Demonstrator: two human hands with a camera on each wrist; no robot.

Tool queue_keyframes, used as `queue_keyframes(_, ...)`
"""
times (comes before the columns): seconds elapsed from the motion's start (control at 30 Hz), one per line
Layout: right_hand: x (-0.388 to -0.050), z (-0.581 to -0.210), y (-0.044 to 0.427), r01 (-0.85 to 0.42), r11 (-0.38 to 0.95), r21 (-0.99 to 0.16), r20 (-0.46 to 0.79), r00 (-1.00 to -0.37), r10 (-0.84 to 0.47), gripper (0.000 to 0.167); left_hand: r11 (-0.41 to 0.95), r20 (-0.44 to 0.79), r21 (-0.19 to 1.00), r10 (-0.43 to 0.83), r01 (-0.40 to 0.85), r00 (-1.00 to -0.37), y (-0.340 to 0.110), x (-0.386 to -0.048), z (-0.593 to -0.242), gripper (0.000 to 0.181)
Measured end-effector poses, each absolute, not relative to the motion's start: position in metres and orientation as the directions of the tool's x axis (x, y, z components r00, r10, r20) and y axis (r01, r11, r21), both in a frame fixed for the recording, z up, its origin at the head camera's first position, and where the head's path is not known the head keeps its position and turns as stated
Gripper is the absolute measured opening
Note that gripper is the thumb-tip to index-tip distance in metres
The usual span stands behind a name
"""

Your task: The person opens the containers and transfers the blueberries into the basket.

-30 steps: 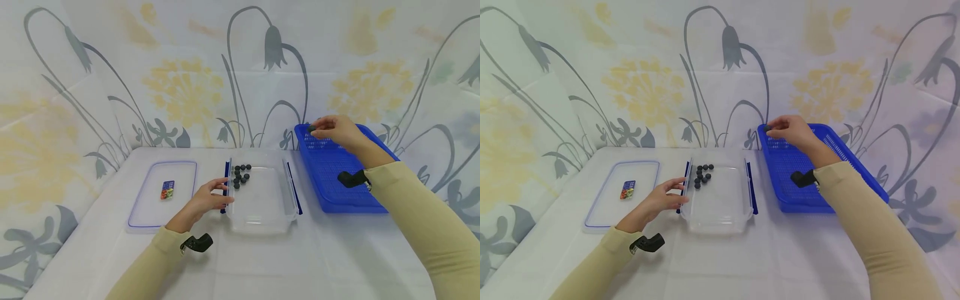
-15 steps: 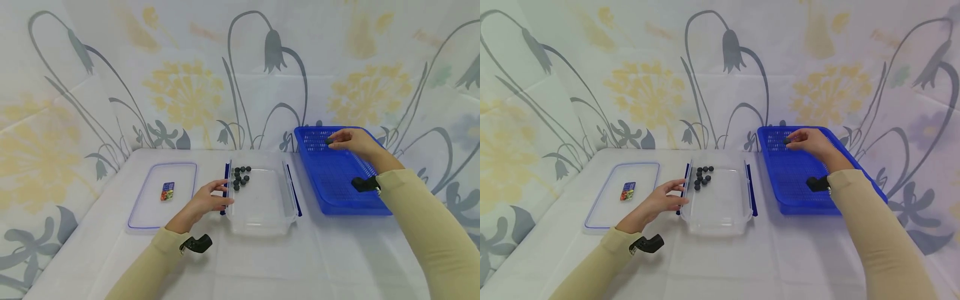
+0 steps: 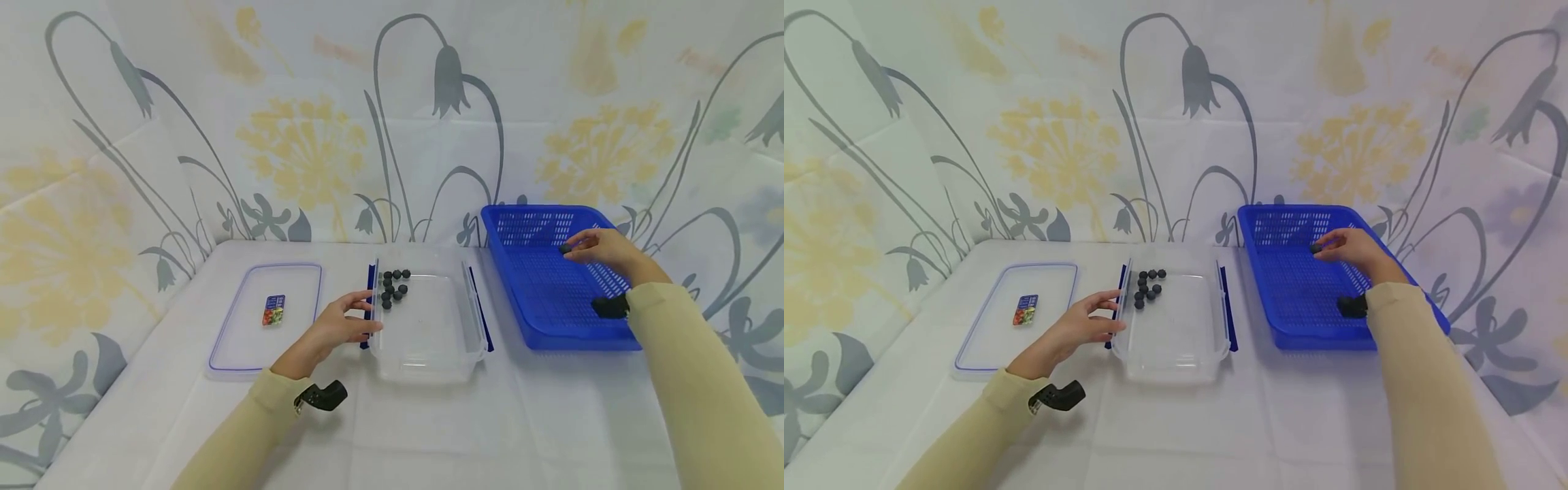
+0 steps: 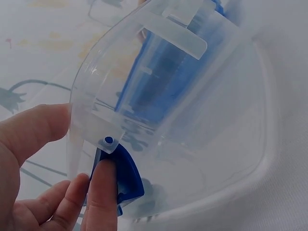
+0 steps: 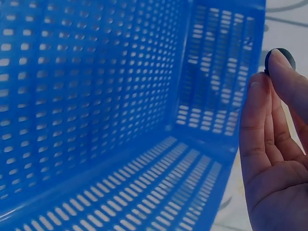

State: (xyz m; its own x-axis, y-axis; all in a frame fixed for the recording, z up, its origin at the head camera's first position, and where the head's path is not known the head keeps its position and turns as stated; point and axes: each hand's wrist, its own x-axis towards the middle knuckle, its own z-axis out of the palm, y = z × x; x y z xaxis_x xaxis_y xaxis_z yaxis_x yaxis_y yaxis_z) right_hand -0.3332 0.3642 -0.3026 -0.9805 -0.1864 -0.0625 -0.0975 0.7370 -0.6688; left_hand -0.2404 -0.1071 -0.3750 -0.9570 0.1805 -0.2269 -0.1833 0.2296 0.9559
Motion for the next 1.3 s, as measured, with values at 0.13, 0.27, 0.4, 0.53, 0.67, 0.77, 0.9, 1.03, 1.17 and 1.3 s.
queue_keyframes(0.13, -0.333, -0.312, 0.371, -0.074, 0.732, -0.677, -0.088, -0.979, -0.181, 0.043, 0.229, -0.229, 0.956, 0.180, -0.185, -0.957, -0.108, -0.240, -0.375, 0.068)
queue_keyframes(0.27, -0.333, -0.321, 0.376, -0.062, 0.697, -0.714, -0.092, -0.979, -0.182, 0.041, 0.226, -0.227, 0.957, 0.182, -0.184, -0.957, -0.108, -0.240, -0.374, 0.068)
queue_keyframes(0.4, -0.333, -0.327, 0.377, -0.062, 0.683, -0.728, -0.092, -0.978, -0.186, 0.039, 0.218, -0.228, 0.958, 0.180, -0.187, -0.957, -0.108, -0.240, -0.374, 0.068)
queue_keyframes(0.53, -0.333, -0.329, 0.378, -0.056, 0.687, -0.724, -0.101, -0.977, -0.186, 0.039, 0.215, -0.235, 0.957, 0.181, -0.195, -0.955, -0.108, -0.240, -0.374, 0.069)
queue_keyframes(0.67, -0.333, -0.327, 0.378, -0.072, 0.697, -0.713, -0.087, -0.978, -0.190, 0.043, 0.218, -0.235, 0.956, 0.178, -0.194, -0.956, -0.107, -0.240, -0.374, 0.068)
queue_keyframes(0.77, -0.333, -0.321, 0.375, -0.083, 0.712, -0.697, -0.083, -0.977, -0.195, 0.044, 0.220, -0.233, 0.956, 0.179, -0.192, -0.956, -0.107, -0.240, -0.374, 0.068)
queue_keyframes(0.9, -0.334, -0.310, 0.366, -0.086, 0.719, -0.689, -0.085, -0.976, -0.198, 0.045, 0.222, -0.235, 0.955, 0.170, -0.195, -0.957, -0.108, -0.239, -0.374, 0.069)
queue_keyframes(1.03, -0.336, -0.301, 0.356, -0.090, 0.703, -0.706, -0.062, -0.980, -0.187, 0.051, 0.214, -0.236, 0.957, 0.168, -0.198, -0.957, -0.108, -0.238, -0.374, 0.069)
queue_keyframes(1.17, -0.335, -0.292, 0.344, -0.100, 0.703, -0.704, -0.033, -0.984, -0.173, 0.055, 0.206, -0.236, 0.958, 0.175, -0.199, -0.956, -0.107, -0.238, -0.374, 0.069)
queue_keyframes(1.3, -0.334, -0.286, 0.328, -0.129, 0.677, -0.725, 0.010, -0.984, -0.177, 0.054, 0.206, -0.238, 0.958, 0.176, -0.201, -0.955, -0.107, -0.238, -0.374, 0.069)
